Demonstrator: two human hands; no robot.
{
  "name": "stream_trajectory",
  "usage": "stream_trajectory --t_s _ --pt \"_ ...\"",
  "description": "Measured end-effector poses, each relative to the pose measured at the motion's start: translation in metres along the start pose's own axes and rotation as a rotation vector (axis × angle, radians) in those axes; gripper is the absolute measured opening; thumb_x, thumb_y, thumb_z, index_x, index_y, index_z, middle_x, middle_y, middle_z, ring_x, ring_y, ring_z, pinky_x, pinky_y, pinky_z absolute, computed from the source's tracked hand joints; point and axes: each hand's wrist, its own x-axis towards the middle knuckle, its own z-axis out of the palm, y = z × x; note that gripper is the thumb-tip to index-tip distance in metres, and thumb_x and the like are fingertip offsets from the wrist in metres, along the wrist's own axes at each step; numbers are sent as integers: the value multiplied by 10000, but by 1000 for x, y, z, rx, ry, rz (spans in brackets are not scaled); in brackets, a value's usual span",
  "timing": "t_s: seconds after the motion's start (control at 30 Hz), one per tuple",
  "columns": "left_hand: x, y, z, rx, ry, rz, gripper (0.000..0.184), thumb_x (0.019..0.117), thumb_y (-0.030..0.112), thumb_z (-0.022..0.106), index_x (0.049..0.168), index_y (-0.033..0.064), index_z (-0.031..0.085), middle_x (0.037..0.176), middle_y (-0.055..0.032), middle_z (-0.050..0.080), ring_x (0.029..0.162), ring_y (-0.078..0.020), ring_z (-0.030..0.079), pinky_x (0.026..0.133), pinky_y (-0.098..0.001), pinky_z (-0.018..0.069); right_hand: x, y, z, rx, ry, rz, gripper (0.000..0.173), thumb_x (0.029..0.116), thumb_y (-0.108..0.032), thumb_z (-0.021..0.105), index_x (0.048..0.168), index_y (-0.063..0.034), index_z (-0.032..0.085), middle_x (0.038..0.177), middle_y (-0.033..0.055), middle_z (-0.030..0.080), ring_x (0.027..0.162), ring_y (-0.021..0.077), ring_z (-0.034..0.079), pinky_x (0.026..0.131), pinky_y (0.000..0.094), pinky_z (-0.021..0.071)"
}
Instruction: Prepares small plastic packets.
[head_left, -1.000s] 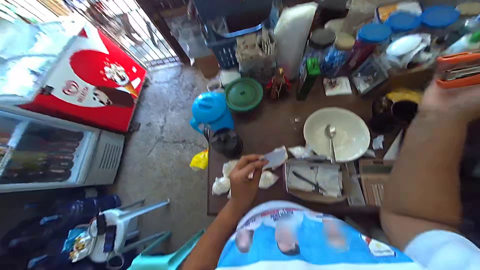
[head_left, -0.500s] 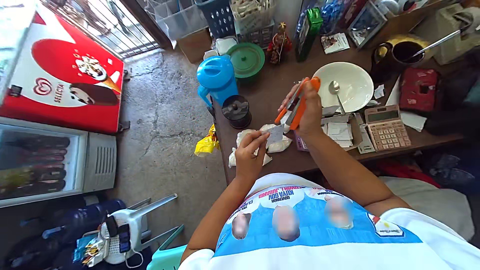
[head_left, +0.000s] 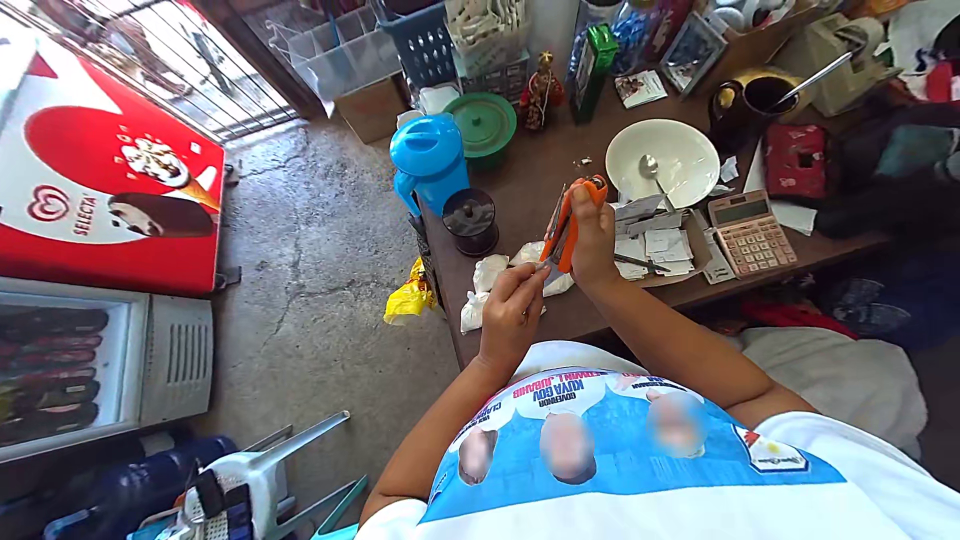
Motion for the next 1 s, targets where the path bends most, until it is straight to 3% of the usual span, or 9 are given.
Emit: stream_trajectory --t_s 0.27,0.4,0.5,0.63,0.77,0.87,0.93,1.0 --pt "6 8 31 -37 -83 24 181 910 -18 682 1059 -9 784 1102 -160 735 1026 -175 709 913 -250 569 12 1 -30 -53 5 -39 233 1032 -309 493 864 -182 593 654 -146 582 567 -34 577 552 195 529" --pt "14 5 54 -91 -122 -29 170 907 -16 682 1044 -28 781 1066 -177 736 986 -164 721 888 -246 586 25 5 -64 -48 -5 103 273 1044 -336 471 992 -105 608 759 -98 642 675 4 644 660 229 583" --pt "18 -1 68 -125 -188 -68 179 914 -15 667 1055 -35 775 1069 -188 730 961 -159 722 872 -243 592 52 14 -113 -181 33 126 449 1088 -342 348 1100 10 626 873 1 700 789 69 683 767 298 595" --pt "20 -6 87 -120 -239 -131 174 914 -3 669 1046 -25 780 1066 -175 730 939 -122 717 840 -200 585 117 10 -203 -386 128 242 570 1117 -398 251 1299 52 549 1082 113 720 951 142 704 868 361 582" --pt "24 -8 105 -92 -234 -173 168 909 9 675 1034 -12 786 1048 -151 733 930 -79 707 831 -168 574 199 5 -295 -488 257 175 508 1094 -396 422 1352 29 525 1217 129 681 1094 160 680 963 361 564" --pt "26 -9 114 -68 -227 -225 172 910 23 667 1032 -11 784 1053 -136 730 931 -53 702 839 -161 574 269 4 -352 -745 315 76 542 1011 -400 586 1392 -16 554 1364 271 538 1274 330 540 1062 453 468" --pt "27 -10 117 -54 -212 -273 188 909 36 662 1049 -15 777 1064 -132 725 924 -42 697 836 -159 574 314 5 -378 -895 291 70 560 996 -409 606 1405 -31 552 1378 293 546 1296 370 543 1080 486 455" --pt "29 -9 119 -57 -211 -340 226 916 58 660 1102 -19 762 1102 -134 714 915 -41 692 821 -162 577 356 11 -395 -958 253 77 560 1009 -385 599 1428 -21 529 1377 266 573 1297 336 563 1100 472 443"
